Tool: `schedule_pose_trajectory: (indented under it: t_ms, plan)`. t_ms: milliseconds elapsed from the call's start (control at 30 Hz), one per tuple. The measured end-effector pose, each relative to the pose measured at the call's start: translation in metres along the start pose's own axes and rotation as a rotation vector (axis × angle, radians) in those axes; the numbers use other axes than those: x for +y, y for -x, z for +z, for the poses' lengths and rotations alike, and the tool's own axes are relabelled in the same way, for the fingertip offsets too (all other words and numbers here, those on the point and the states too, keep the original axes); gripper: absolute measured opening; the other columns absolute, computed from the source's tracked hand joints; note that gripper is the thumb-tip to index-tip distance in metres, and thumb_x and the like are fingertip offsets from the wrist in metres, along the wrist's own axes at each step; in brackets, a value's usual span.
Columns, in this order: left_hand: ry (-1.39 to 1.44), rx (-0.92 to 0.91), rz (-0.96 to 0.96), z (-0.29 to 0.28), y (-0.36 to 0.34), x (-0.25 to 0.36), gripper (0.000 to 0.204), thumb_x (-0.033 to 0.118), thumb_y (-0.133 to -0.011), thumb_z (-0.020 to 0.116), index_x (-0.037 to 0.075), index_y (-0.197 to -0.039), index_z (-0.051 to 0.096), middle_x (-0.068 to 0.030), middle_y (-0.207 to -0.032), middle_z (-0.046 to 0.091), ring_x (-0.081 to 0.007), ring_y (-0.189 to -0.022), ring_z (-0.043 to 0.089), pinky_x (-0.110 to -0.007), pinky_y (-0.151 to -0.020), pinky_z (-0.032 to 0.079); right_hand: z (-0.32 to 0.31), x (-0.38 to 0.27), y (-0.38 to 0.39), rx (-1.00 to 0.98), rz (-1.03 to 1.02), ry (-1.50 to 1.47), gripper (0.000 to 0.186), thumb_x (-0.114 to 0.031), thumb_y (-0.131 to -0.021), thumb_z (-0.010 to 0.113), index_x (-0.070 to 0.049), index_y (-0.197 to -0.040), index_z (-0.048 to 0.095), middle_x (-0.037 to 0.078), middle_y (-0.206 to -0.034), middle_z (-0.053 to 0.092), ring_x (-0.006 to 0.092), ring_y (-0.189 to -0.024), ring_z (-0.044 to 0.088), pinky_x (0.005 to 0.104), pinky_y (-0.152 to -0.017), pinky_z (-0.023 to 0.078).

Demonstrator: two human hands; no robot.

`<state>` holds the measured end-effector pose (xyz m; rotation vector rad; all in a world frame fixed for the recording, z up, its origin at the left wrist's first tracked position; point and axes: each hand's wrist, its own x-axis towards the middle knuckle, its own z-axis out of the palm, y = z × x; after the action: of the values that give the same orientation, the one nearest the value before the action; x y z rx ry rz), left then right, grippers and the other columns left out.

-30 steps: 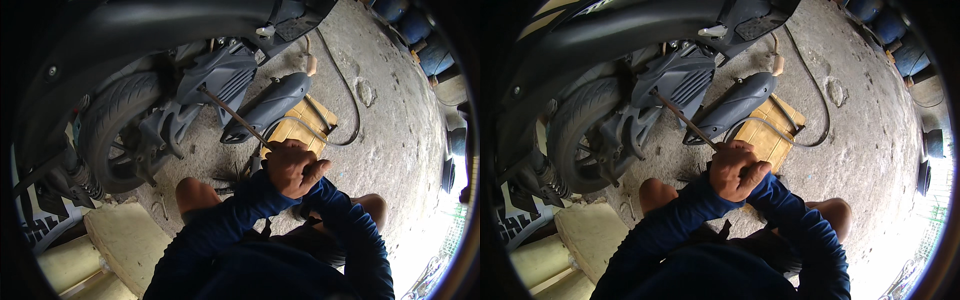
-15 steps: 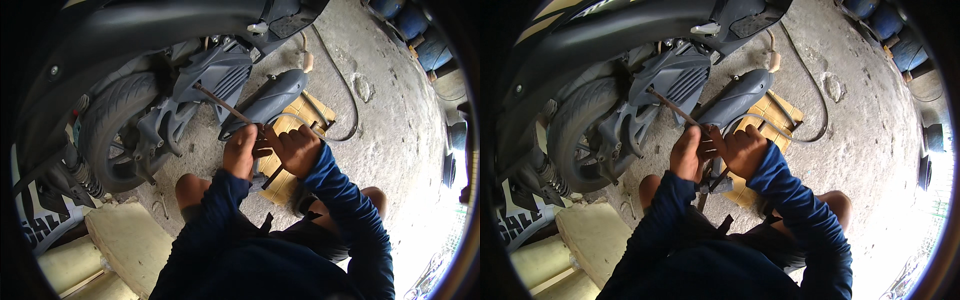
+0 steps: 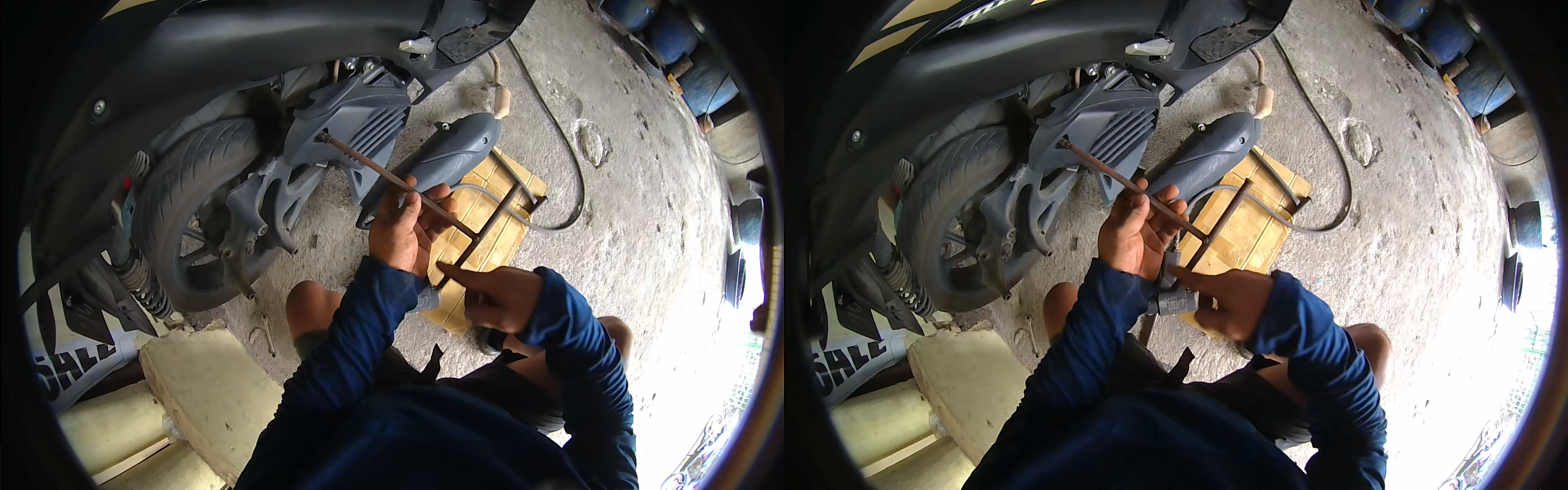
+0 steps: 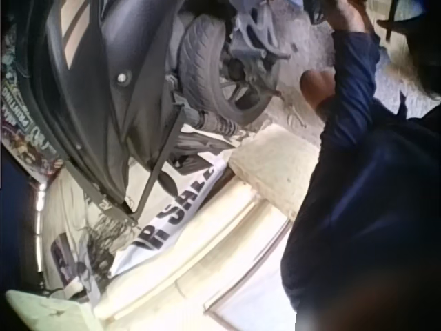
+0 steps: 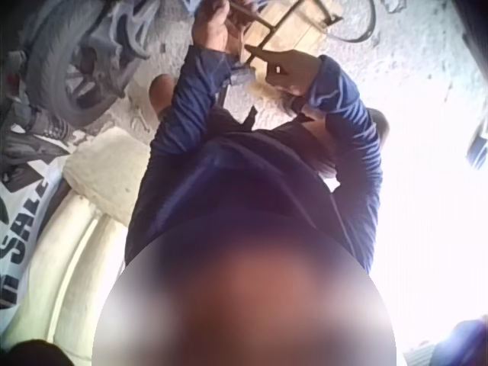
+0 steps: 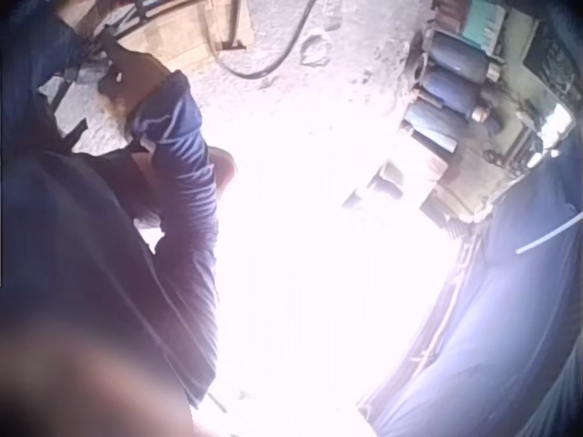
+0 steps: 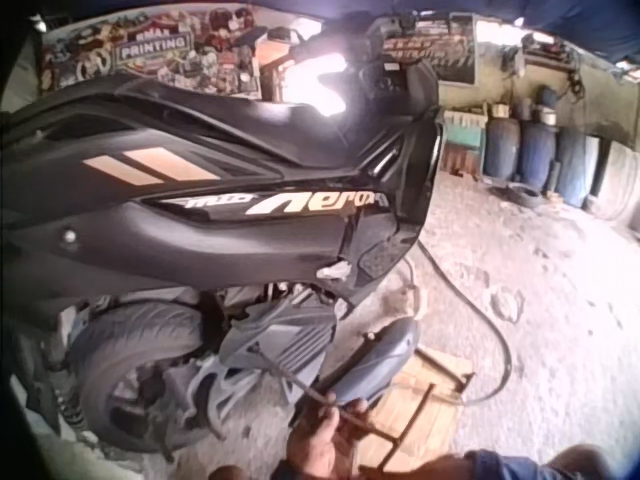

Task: The person uses a pneumatic impact wrench and hand tools to remove and reinstall bolts on the rear section of a motorcycle. They remove a plastic cover, loosen and remove several fasteners, then reattach the cover and tighten the bolts.

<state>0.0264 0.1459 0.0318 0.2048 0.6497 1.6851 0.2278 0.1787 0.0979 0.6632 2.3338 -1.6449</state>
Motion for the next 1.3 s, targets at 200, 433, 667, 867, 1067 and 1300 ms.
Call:
schedule_pose_trajectory:
  t_ms: [200, 433, 667, 867, 1067, 1300]
  plan:
    - [0.205, -0.028, -0.02, -0.012, -0.003, -0.004, 0.025, 0.023, -0.096, 0.063, 0.013, -0.119, 0.06, -0.0106, -0.112, 0.067, -0.0276, -0.101, 0.067, -0.047, -0.092, 0.057, -0.029, 0.002, -0.012, 0.511, 0.078, -0.68, 0.048, -0.012, -0.088, 0.054, 0.007, -0.132, 0.053, 0.005, -0.072, 0.057, 0.0147, -0.062, 0.055, 0.0271, -0.059, 0.045]
    - [0.306, 0.019, 0.045, -0.012, -0.008, -0.017, 0.022, 0.024, -0.095, 0.063, 0.01, -0.112, 0.062, -0.0123, -0.115, 0.066, -0.0264, -0.106, 0.065, -0.048, -0.097, 0.054, 0.002, -0.017, -0.011, -0.087, -0.052, 0.006, 0.06, -0.011, -0.09, 0.056, -0.002, -0.148, 0.04, 0.006, -0.072, 0.061, 0.0133, -0.065, 0.059, 0.0297, -0.067, 0.05]
    - [0.307, 0.129, -0.071, -0.016, -0.019, -0.003, 0.019, 0.025, -0.099, 0.057, 0.008, -0.106, 0.064, -0.006, -0.102, 0.066, -0.0228, -0.098, 0.065, -0.047, -0.095, 0.054, -0.014, 0.009, -0.01, 0.171, 0.249, -0.599, 0.062, -0.038, -0.095, 0.051, -0.001, -0.144, 0.044, 0.007, -0.085, 0.063, 0.0129, -0.059, 0.061, 0.0239, -0.052, 0.044]
    - [0.356, 0.139, -0.023, -0.02, -0.027, -0.012, 0.021, 0.026, -0.1, 0.055, 0.008, -0.106, 0.063, -0.0087, -0.098, 0.066, -0.0233, -0.095, 0.065, -0.046, -0.093, 0.055, 0.002, 0.019, -0.021, 0.136, 0.048, -1.166, 0.094, -0.07, -0.086, 0.051, 0.0, -0.148, 0.036, 0.011, -0.097, 0.061, 0.0216, -0.059, 0.064, 0.0264, -0.046, 0.043]
    - [0.281, 0.119, -0.042, -0.006, -0.018, -0.003, 0.029, 0.037, -0.096, 0.062, 0.009, -0.105, 0.06, -0.0062, -0.095, 0.064, -0.0213, -0.093, 0.064, -0.041, -0.09, 0.057, 0.013, 0.014, -0.03, 0.445, 0.139, -1.02, 0.071, -0.056, -0.089, 0.058, 0.001, -0.131, 0.054, 0.006, -0.092, 0.062, 0.0166, -0.061, 0.063, 0.0261, -0.043, 0.041]
    - [-0.109, 0.095, -0.048, 0.004, -0.007, 0.003, 0.026, 0.031, -0.092, 0.072, 0.011, -0.098, 0.057, -0.001, -0.085, 0.061, -0.0145, -0.077, 0.064, -0.032, -0.07, 0.058, -0.009, 0.017, -0.039, 0.916, -0.202, 1.078, 0.044, -0.006, -0.075, 0.065, -0.017, -0.117, 0.069, 0.012, -0.114, 0.062, 0.0328, -0.106, 0.059, 0.043, -0.089, 0.047]
